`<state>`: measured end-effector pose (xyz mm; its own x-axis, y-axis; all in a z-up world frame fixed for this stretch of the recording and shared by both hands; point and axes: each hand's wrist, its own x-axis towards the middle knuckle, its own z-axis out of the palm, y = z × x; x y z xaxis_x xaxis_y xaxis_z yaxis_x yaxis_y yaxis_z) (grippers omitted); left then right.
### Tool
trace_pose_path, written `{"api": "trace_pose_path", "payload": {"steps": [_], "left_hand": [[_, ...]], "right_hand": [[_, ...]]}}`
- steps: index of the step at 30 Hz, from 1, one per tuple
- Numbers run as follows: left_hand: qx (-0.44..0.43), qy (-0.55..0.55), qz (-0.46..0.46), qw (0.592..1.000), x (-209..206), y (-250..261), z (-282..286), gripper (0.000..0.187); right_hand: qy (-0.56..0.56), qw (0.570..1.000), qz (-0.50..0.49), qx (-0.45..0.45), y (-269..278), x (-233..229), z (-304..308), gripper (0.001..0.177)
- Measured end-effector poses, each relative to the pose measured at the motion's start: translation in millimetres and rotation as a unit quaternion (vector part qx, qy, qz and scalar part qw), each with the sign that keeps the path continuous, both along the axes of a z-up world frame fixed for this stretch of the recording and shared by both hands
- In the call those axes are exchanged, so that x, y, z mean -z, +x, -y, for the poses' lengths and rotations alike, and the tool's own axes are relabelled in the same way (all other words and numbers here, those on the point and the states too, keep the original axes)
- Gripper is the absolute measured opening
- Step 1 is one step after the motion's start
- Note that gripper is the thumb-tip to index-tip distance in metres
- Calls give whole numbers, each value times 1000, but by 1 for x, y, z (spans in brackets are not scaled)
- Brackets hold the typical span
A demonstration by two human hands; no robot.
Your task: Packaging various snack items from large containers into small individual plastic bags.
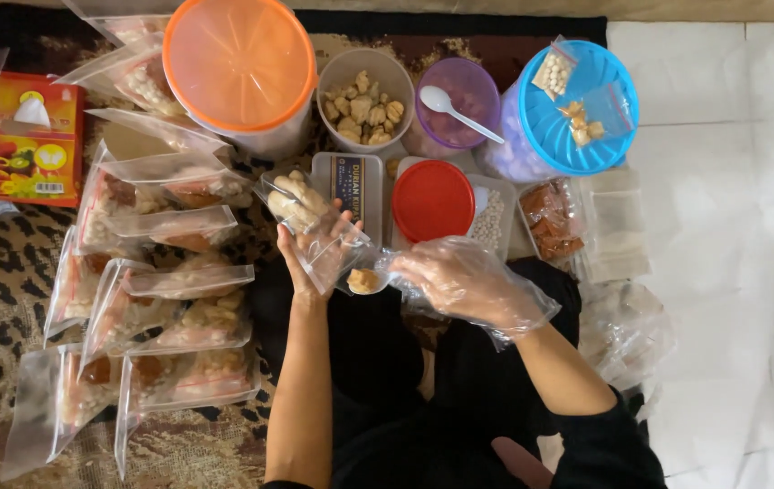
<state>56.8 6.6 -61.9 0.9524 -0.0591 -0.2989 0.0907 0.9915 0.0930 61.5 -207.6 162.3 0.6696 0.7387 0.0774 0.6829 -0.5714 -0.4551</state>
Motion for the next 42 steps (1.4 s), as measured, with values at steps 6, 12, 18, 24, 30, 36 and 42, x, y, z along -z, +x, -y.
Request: {"api": "trace_pose_path", "payload": {"steps": [6, 12, 18, 24, 30, 36, 42], "left_hand": [[-3, -6, -9, 1000, -4, -2, -1, 78], [-5, -11, -40, 999, -9, 0, 0, 71], [6, -3, -40, 999, -17, 0, 0, 74], [6, -8, -48, 999, -12, 0, 2, 74], [3, 5, -42, 999, -8, 4, 3, 75], [12, 22, -50, 998, -2, 8, 5, 79], [27, 34, -74, 996, -6, 5, 3, 82]], "right_hand": [[-61, 995, 77, 14, 1, 7, -15, 19], [93, 981, -167, 4, 26, -21, 10, 19], [98, 987, 5, 126, 105, 37, 39, 17], [-64, 940, 273, 193, 187, 147, 8, 9], [-70, 857, 484, 164, 219, 248, -12, 20], [-25, 918, 376, 125, 210, 207, -10, 19], [-76, 929, 343, 114, 195, 164, -18, 11]]}}
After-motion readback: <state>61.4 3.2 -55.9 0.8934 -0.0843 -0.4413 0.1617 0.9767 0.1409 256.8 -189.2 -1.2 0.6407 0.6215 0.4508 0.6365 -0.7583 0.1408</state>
